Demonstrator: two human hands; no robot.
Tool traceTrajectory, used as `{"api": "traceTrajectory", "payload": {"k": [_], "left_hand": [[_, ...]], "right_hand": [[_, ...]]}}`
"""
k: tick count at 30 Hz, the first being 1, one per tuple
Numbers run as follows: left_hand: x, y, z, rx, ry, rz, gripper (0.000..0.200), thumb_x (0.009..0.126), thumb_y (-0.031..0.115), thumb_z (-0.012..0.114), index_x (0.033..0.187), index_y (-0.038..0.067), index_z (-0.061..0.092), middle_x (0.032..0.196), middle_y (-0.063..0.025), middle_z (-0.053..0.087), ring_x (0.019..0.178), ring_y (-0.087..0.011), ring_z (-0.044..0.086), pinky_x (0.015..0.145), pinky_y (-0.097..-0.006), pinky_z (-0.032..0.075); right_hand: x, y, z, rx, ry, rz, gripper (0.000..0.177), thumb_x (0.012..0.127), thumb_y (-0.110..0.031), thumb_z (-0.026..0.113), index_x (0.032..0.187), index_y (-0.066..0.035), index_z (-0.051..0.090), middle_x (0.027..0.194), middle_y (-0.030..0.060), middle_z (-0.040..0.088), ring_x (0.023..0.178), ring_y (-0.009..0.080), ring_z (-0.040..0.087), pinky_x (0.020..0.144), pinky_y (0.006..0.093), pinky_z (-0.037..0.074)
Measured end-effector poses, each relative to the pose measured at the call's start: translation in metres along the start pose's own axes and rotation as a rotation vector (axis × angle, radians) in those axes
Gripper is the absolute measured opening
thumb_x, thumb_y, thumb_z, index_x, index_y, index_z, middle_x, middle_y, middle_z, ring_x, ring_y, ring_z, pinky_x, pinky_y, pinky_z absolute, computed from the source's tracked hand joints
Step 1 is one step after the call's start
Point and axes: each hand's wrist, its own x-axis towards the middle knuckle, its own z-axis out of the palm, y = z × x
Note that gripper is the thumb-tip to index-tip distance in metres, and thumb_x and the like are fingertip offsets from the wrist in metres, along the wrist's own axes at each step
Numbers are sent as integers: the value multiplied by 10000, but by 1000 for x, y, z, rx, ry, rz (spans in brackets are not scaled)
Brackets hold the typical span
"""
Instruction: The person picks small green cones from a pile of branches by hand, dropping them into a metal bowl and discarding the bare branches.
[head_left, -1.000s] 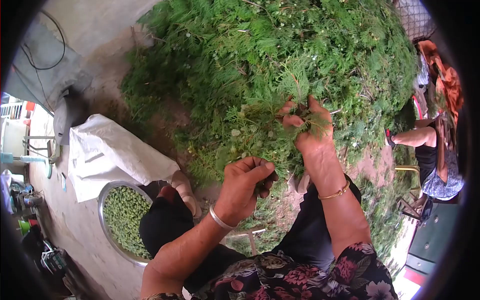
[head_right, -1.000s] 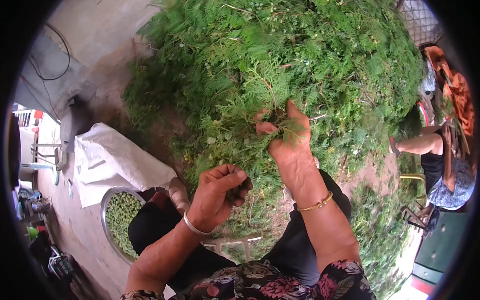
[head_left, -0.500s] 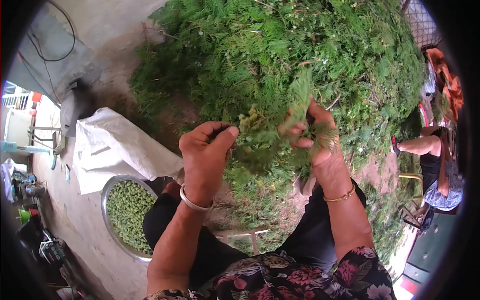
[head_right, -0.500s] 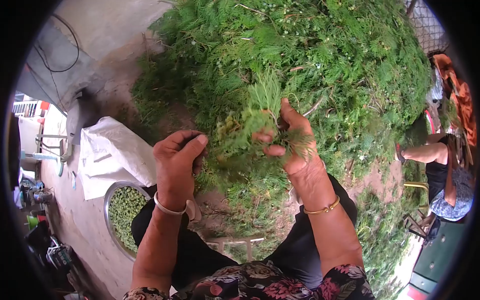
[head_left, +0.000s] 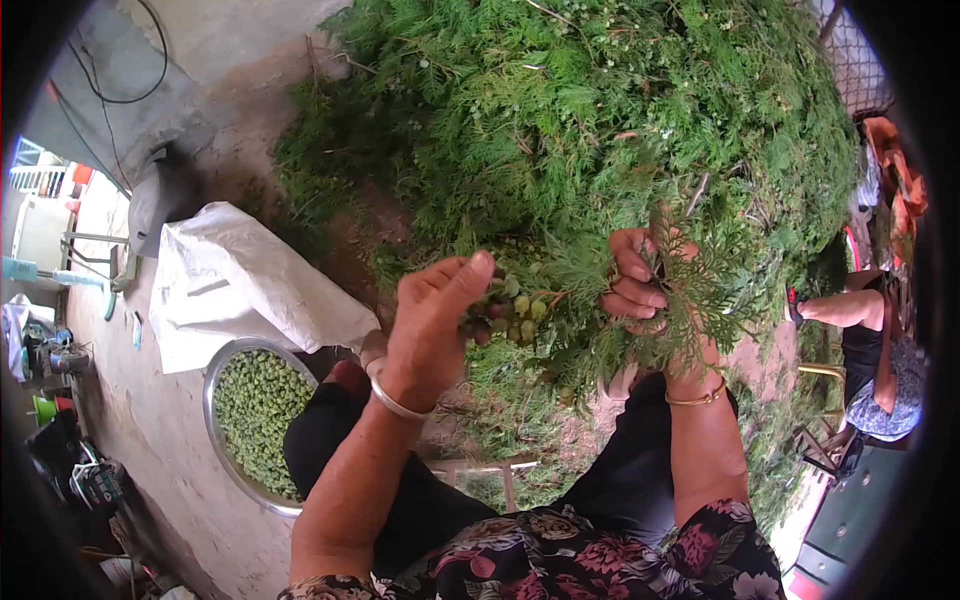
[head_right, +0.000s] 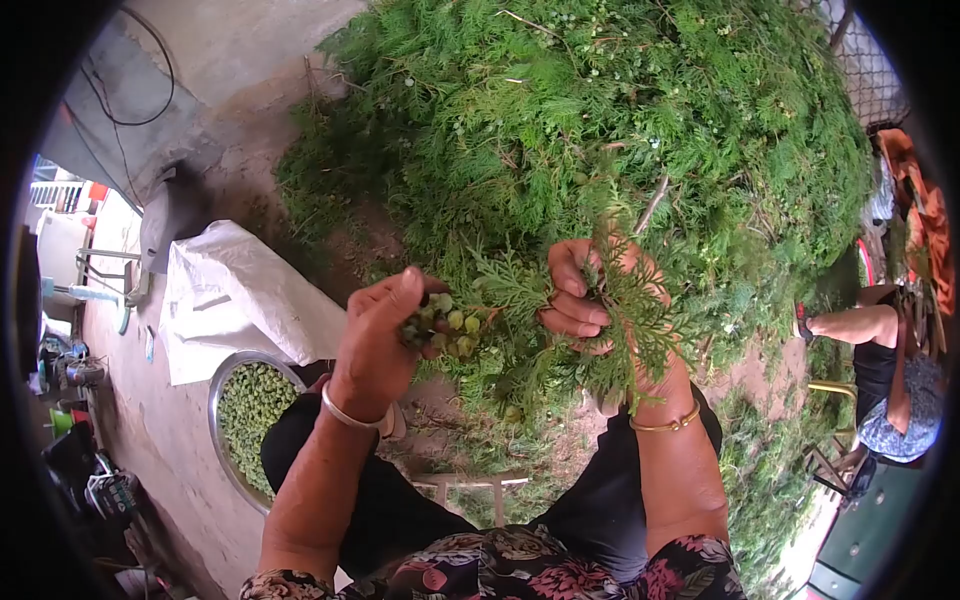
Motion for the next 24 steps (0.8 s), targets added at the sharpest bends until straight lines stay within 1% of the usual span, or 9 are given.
{"api": "traceTrajectory", "payload": {"k": [3,4,5,8,11,15,17,20,24], "left_hand": [[-2,-18,2,-62,-57,48,343,828,304,674,968,2,591,794,-33,613,653,-74,553,492,-209,394],[-3,-19,3,-80,-90,51,382,786,245,725,1021,-11,567,846,-41,622,711,-76,574,557,-211,443],[-3,-22,7,-79,-90,50,382,786,245,725,1021,-11,567,846,-41,622,711,-76,574,557,-211,443],[0,-35,18,106,-42,275,448,690,84,794,1039,-37,541,907,-54,625,813,-106,584,749,-249,490],[0,-42,23,208,35,379,489,729,30,735,1148,-29,489,950,-52,607,872,-111,573,764,-250,489],[4,-39,23,265,130,470,505,731,29,736,1163,-27,478,946,-59,608,865,-116,576,773,-245,484],[6,-34,22,304,177,524,513,677,96,786,1100,-31,526,873,-60,626,785,-114,586,720,-256,489],[9,-29,18,388,211,554,472,670,102,787,1061,-22,553,858,-50,626,770,-111,582,705,-259,487],[15,-29,8,496,168,622,416,663,107,786,1000,-18,577,822,-39,621,741,-103,569,680,-255,478]], "right_hand": [[0,1,0,69,30,80,411,837,-404,585,800,-14,461,565,0,398,529,113,375,334,203,260],[0,3,-1,131,77,88,425,833,-417,594,813,-14,461,564,-1,395,547,114,376,334,203,262],[0,5,0,131,78,87,425,833,-417,594,813,-14,461,564,-1,395,547,114,376,334,203,262],[3,11,1,175,139,33,436,853,-440,582,829,-22,459,562,-5,389,572,113,373,337,199,270],[3,12,-1,206,163,56,438,879,-449,553,830,-24,462,563,-8,386,559,111,368,341,193,262],[4,18,6,146,246,83,425,898,-442,526,801,-33,461,556,-6,384,540,113,365,337,191,273],[4,20,6,129,285,112,432,901,-447,519,785,-35,460,552,-2,384,534,114,366,328,192,271],[5,23,5,223,236,134,441,915,-446,490,754,-36,461,524,12,375,515,119,364,301,195,263],[6,23,4,122,272,204,445,927,-437,460,736,-36,467,491,22,356,488,122,357,270,196,235]]}}
